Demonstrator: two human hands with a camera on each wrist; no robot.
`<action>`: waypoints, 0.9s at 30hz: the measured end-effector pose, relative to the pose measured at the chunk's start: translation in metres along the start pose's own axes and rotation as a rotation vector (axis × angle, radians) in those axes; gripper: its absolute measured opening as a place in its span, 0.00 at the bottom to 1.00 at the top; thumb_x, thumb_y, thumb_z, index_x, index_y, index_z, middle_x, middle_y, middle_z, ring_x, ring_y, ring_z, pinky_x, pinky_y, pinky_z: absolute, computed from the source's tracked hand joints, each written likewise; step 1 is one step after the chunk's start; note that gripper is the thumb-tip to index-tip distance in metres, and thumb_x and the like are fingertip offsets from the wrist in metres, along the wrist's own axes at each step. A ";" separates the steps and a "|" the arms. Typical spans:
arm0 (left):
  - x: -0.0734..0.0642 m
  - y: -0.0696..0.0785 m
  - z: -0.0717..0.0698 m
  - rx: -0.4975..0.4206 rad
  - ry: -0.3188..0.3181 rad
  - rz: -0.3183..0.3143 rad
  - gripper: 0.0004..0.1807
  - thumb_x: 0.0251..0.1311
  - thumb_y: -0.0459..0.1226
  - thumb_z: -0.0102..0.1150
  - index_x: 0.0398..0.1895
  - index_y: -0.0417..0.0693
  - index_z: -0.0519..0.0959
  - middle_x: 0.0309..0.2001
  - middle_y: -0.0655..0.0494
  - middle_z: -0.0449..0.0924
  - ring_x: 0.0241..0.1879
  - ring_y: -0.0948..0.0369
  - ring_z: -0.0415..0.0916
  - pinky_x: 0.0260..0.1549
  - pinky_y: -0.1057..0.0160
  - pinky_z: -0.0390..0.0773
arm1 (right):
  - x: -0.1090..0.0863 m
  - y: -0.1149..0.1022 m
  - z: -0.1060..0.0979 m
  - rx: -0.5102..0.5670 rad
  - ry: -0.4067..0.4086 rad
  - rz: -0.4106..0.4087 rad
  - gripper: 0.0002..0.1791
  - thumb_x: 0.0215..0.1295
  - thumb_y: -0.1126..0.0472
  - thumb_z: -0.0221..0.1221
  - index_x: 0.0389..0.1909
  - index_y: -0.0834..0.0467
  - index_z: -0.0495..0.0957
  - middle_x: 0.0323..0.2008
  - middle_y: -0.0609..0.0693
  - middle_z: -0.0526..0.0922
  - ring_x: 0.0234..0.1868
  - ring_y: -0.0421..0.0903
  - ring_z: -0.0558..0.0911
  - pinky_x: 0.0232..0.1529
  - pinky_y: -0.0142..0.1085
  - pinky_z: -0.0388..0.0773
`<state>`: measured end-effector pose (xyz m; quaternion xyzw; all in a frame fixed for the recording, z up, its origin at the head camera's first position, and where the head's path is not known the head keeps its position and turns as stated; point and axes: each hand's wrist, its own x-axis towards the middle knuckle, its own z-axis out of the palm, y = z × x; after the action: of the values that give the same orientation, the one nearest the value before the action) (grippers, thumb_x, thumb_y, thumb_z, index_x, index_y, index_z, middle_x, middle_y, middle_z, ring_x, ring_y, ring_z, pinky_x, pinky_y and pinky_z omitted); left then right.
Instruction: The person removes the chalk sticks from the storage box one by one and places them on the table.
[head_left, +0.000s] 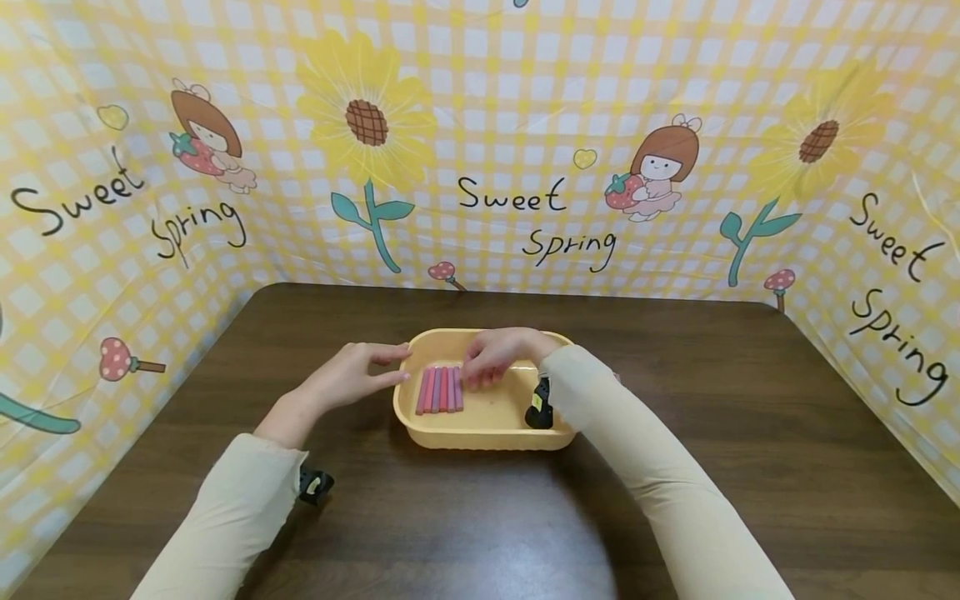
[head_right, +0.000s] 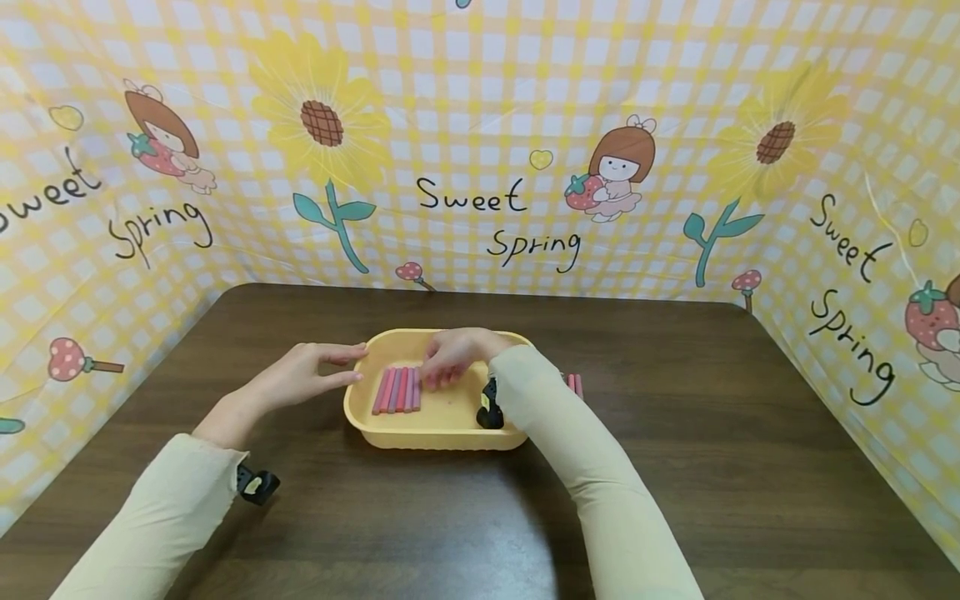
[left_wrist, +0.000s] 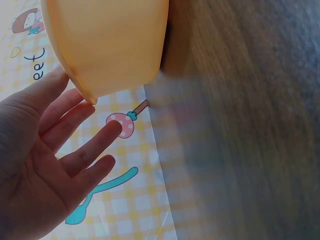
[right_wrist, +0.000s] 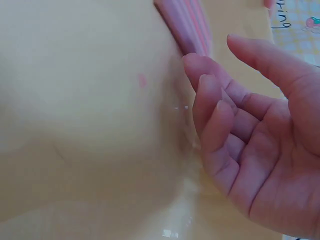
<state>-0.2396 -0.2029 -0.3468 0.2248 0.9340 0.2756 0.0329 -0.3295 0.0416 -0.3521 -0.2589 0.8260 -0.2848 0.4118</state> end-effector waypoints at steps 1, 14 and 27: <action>0.000 0.000 0.000 0.002 0.000 0.001 0.26 0.61 0.42 0.58 0.61 0.41 0.72 0.63 0.44 0.70 0.57 0.44 0.73 0.56 0.46 0.73 | 0.001 0.000 0.001 -0.002 0.001 0.006 0.10 0.66 0.59 0.53 0.33 0.61 0.77 0.22 0.43 0.79 0.21 0.34 0.73 0.22 0.23 0.69; 0.001 0.001 0.000 -0.003 0.007 -0.001 0.26 0.60 0.42 0.59 0.61 0.41 0.72 0.62 0.45 0.70 0.56 0.45 0.74 0.56 0.47 0.73 | 0.008 -0.004 0.009 -0.060 0.054 0.076 0.16 0.66 0.52 0.55 0.22 0.56 0.76 0.19 0.44 0.78 0.18 0.35 0.71 0.19 0.23 0.68; 0.000 0.001 0.000 0.000 0.004 -0.001 0.26 0.60 0.42 0.59 0.60 0.41 0.72 0.62 0.45 0.70 0.56 0.45 0.74 0.56 0.46 0.73 | 0.012 -0.004 0.014 -0.127 0.124 0.078 0.19 0.63 0.48 0.58 0.18 0.56 0.77 0.16 0.44 0.77 0.16 0.36 0.70 0.18 0.25 0.65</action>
<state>-0.2394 -0.2017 -0.3460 0.2239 0.9342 0.2761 0.0311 -0.3231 0.0274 -0.3629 -0.2339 0.8758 -0.2309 0.3534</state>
